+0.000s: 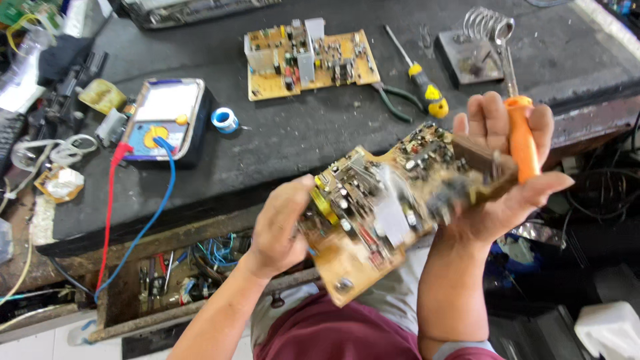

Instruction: The person uses a soldering iron and a desoldering pump to work on a green circuit board. They also use pliers to remove components and flip the board over to inspect both sides.

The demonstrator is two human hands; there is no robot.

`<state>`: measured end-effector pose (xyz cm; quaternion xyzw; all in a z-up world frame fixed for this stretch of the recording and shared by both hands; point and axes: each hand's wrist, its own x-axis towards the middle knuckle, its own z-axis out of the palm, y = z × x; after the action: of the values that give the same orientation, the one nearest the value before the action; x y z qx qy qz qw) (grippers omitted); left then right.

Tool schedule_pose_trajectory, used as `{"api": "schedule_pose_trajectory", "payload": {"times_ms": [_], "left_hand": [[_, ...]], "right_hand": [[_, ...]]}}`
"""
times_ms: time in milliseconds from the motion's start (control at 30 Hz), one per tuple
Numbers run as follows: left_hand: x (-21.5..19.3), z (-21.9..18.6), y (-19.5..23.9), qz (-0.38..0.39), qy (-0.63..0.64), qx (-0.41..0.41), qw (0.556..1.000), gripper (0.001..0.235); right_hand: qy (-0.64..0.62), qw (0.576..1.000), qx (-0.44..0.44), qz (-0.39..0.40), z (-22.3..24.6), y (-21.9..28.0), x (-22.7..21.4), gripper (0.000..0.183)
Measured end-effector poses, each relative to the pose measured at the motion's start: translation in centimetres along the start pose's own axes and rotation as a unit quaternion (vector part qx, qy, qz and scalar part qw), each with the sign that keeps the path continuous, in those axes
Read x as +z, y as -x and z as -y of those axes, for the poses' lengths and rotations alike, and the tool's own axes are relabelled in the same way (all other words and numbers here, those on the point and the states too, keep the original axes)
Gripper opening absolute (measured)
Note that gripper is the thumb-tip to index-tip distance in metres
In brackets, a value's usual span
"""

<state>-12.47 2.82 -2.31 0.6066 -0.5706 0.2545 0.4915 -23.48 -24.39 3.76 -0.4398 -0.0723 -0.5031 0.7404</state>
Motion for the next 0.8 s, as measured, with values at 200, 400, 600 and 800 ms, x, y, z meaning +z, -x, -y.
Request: {"api": "schedule_pose_trajectory", "payload": {"times_ms": [200,400,600,800], "left_hand": [[1.8,-2.3,0.8,0.096,-0.136,0.087,0.982,0.023],[2.2,-2.0,1.0,0.101,-0.191,0.093,0.972,0.031],[2.6,-1.9,1.6,0.099,-0.173,0.098,0.975,0.038],[2.6,-2.8,0.4,0.088,-0.150,0.085,0.981,0.033]], "right_hand": [[-0.210,0.970,0.032,-0.120,-4.3,2.1,-9.5,0.082],[-0.292,0.956,-0.016,0.007,-8.7,2.2,-16.4,0.066],[-0.390,0.920,0.000,0.033,-8.8,1.6,-16.1,0.066],[-0.413,0.911,0.005,-0.005,-9.4,1.2,-15.9,0.061]]}}
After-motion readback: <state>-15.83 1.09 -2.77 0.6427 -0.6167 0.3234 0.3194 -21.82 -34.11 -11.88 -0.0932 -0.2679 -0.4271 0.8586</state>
